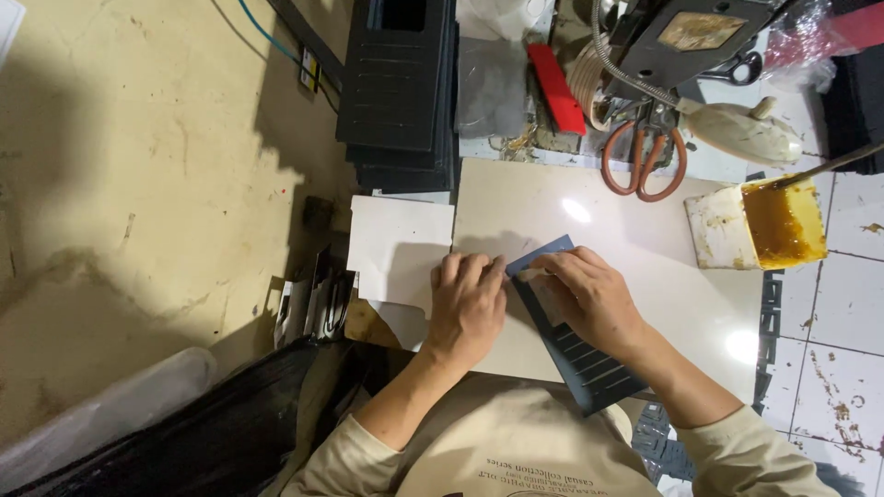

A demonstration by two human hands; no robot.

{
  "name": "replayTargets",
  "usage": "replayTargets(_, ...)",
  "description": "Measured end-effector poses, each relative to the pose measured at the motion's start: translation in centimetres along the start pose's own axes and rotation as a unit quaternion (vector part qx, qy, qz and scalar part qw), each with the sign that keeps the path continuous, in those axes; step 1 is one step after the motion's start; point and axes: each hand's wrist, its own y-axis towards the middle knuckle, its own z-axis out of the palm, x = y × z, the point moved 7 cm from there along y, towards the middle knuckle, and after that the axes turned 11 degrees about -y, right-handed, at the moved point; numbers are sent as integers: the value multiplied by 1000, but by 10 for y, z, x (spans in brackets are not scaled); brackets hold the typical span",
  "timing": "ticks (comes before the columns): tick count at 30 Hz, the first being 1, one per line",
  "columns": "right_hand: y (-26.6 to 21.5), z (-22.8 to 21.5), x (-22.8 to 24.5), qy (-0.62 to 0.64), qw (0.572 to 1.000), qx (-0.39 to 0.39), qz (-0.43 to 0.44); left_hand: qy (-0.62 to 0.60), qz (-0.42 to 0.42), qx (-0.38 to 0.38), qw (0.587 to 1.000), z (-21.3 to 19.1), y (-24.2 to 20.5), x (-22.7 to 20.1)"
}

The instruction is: The person picks up a dark leather frame piece with slotted cutouts, applies glue from a yellow glue pot using a small applicator stick along the frame edges, then lays a translucent mesh panel into the glued window and presses it down to bond. They repeat this gluing and panel-setting cycle on successive leather pieces at the workbench.

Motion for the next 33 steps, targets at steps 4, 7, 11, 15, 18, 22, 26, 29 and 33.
replayTargets(4,2,4,0,-17,1000,0,-18,-7,-13,9,1000,4,0,1)
replayTargets(7,1,3,2,-23,999,-3,-34,-5,-8,-5,1000,0,2,-3)
replayTargets(11,-6,3,7,-32,998,3,-57,4,-9,-21,1000,0,2,-3)
replayTargets(15,-20,4,13,-66,993,21,-94,-2,-9,-31,999,11,-2,5)
replayTargets(18,-34,4,11,-78,991,38,-106,-11,-12,-25,1000,8,1,3)
replayTargets(22,-47,4,13,-96,986,69,-116,-26,-32,-10,999,10,3,4)
replayTargets(26,-59,3,16,-94,983,96,-123,-24,-18,-35,999,-1,7,-5)
replayTargets(29,-63,-6,19,-103,981,105,-127,-29,-17,-46,998,-1,8,-6)
replayTargets(33,-78,-35,19,-153,973,94,-147,-52,-29,-46,997,-1,8,-6)
